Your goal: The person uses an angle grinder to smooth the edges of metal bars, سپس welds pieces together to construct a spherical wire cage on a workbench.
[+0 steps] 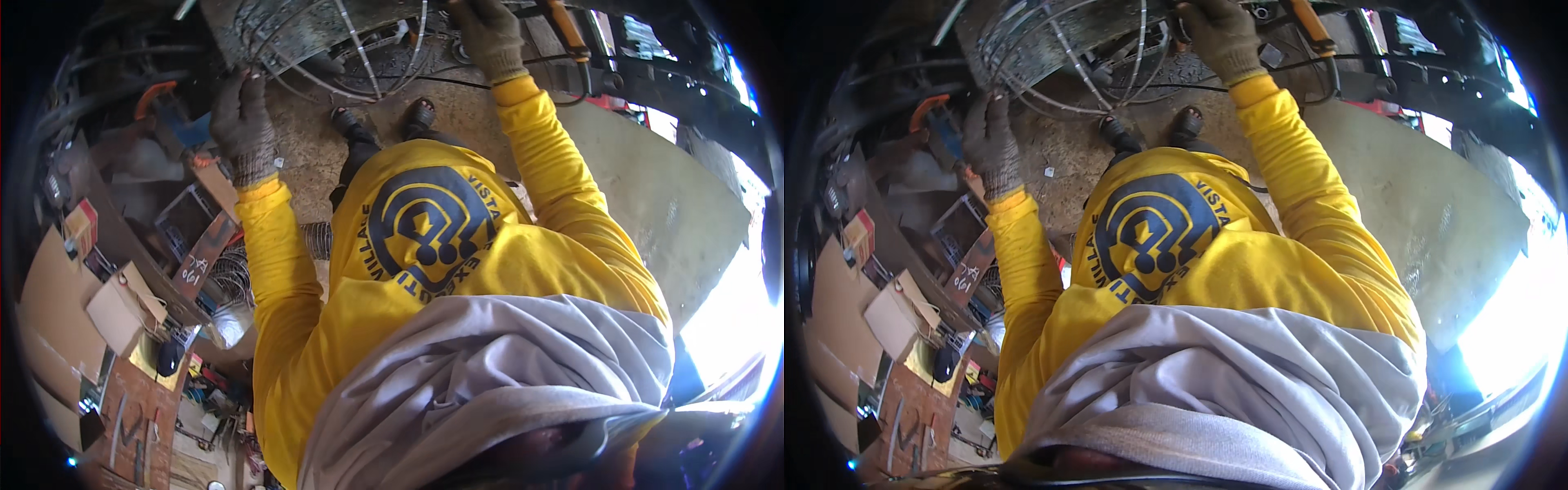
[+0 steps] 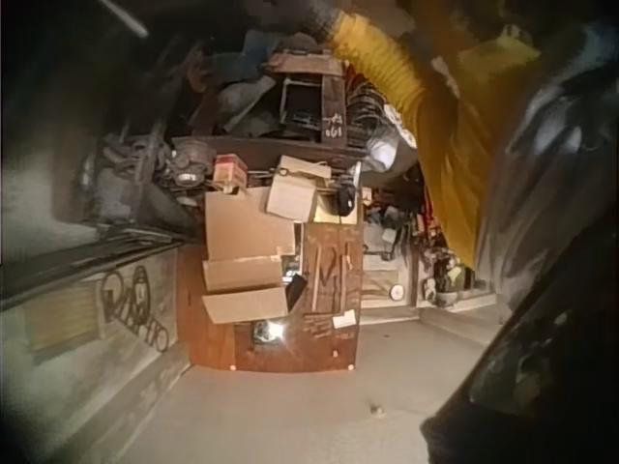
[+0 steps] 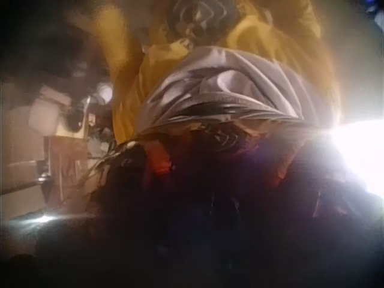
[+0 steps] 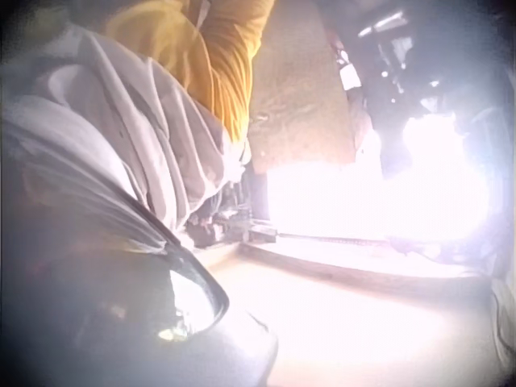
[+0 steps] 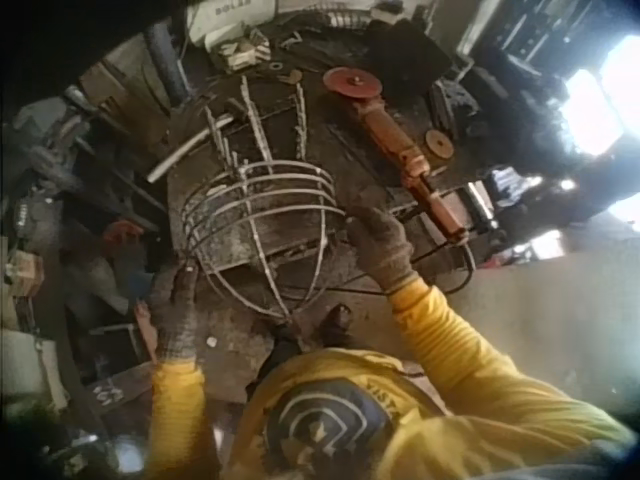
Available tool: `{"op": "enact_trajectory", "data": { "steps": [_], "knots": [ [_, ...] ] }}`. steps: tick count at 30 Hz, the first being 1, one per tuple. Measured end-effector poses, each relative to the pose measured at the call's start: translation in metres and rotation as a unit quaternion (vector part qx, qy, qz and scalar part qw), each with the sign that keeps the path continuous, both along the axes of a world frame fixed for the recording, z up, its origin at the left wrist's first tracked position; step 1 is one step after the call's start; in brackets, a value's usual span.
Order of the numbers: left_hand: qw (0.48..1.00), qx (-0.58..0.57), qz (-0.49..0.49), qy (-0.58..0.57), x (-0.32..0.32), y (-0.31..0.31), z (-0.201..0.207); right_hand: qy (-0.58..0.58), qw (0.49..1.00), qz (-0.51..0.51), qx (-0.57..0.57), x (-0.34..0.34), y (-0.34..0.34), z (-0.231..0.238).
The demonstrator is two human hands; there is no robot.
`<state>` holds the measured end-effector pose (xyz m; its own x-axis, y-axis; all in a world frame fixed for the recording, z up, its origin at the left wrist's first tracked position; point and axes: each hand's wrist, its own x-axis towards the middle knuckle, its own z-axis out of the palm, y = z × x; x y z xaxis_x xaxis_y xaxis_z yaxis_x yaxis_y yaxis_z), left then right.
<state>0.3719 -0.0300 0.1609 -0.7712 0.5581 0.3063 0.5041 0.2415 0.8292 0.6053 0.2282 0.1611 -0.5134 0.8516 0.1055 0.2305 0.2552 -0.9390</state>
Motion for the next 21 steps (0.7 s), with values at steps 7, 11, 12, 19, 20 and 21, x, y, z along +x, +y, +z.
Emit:
{"op": "enact_trajectory", "data": {
  "steps": [7,11,12,19,20,21],
  "knots": [
    [1.000,-0.025,-0.004,0.012,0.001,0.004,0.000,-0.010,0.998,0.032,-0.045,0.005,0.003,0.008],
    [0.998,-0.051,-0.016,0.017,0.001,0.003,0.009,-0.029,0.999,0.026,-0.010,0.004,0.001,0.016],
    [0.998,-0.051,-0.015,0.018,0.001,0.002,0.008,-0.032,0.999,0.029,-0.001,0.005,0.001,0.014],
    [0.998,-0.031,-0.004,0.059,-0.001,0.002,0.001,-0.064,0.997,0.006,-0.035,0.003,-0.001,0.017],
    [0.997,-0.035,-0.002,0.071,-0.002,0.002,-0.002,-0.064,0.997,0.007,-0.033,0.003,-0.002,0.016],
    [0.997,-0.034,-0.001,0.072,-0.002,0.002,-0.004,-0.046,0.998,0.007,-0.051,0.002,-0.003,0.016]
  ]
}}
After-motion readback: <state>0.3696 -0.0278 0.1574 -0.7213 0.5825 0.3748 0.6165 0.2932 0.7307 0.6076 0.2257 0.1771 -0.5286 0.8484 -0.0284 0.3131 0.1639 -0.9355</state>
